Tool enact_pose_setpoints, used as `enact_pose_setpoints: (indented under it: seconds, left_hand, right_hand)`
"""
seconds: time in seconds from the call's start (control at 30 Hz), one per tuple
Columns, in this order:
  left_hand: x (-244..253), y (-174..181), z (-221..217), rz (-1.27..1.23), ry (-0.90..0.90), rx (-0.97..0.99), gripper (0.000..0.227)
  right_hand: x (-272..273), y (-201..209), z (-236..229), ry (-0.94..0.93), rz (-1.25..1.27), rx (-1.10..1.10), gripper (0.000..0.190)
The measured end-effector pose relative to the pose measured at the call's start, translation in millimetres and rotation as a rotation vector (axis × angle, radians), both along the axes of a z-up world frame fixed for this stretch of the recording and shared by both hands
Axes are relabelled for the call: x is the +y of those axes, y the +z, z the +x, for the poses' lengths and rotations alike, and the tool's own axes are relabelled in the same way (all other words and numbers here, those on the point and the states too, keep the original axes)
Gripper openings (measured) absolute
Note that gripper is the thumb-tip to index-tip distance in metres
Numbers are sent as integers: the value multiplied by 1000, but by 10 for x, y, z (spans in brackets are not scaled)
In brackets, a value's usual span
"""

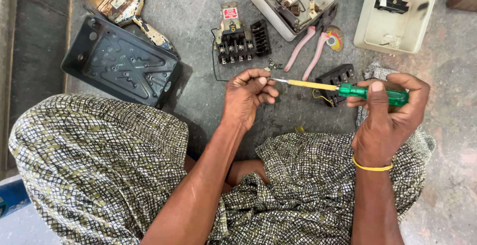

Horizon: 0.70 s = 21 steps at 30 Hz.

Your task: The person repairs an electrical component while sitting on the floor. They use a screwdriver to tighten screws on terminals, handling wires and small metal parts.

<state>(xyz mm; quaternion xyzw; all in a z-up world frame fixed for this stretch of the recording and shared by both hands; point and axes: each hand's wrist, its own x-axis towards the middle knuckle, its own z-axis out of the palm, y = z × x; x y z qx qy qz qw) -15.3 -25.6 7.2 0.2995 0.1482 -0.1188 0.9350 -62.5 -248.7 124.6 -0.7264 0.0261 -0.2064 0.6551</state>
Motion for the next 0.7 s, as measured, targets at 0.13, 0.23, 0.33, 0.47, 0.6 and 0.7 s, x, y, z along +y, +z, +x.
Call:
enact_pose_setpoints:
  seconds: [0.13, 0.23, 0.33, 0.47, 0.6, 0.7]
  left_hand:
    - [7, 52, 12, 134, 11, -1, 12]
    - [10, 45, 2, 114, 20, 13, 12]
    - [18, -10, -1, 82, 33, 43, 12]
    - [-2, -129, -7, 26, 40, 83, 12]
    - [-36, -230, 3, -4, 57, 99, 11]
    - [-69, -279, 1, -58, 47, 99, 10]
  right_hand:
    - [42, 26, -20, 29, -37, -16, 20]
    - [84, 81, -19, 35, -17, 19, 23]
    - [124, 170, -8, 113, -120, 86, 40]
    - [237, 283, -20, 87, -276, 133, 43]
    - [373, 412, 26, 126, -386, 78, 43]
    - [493, 528, 75, 137, -447, 55, 44]
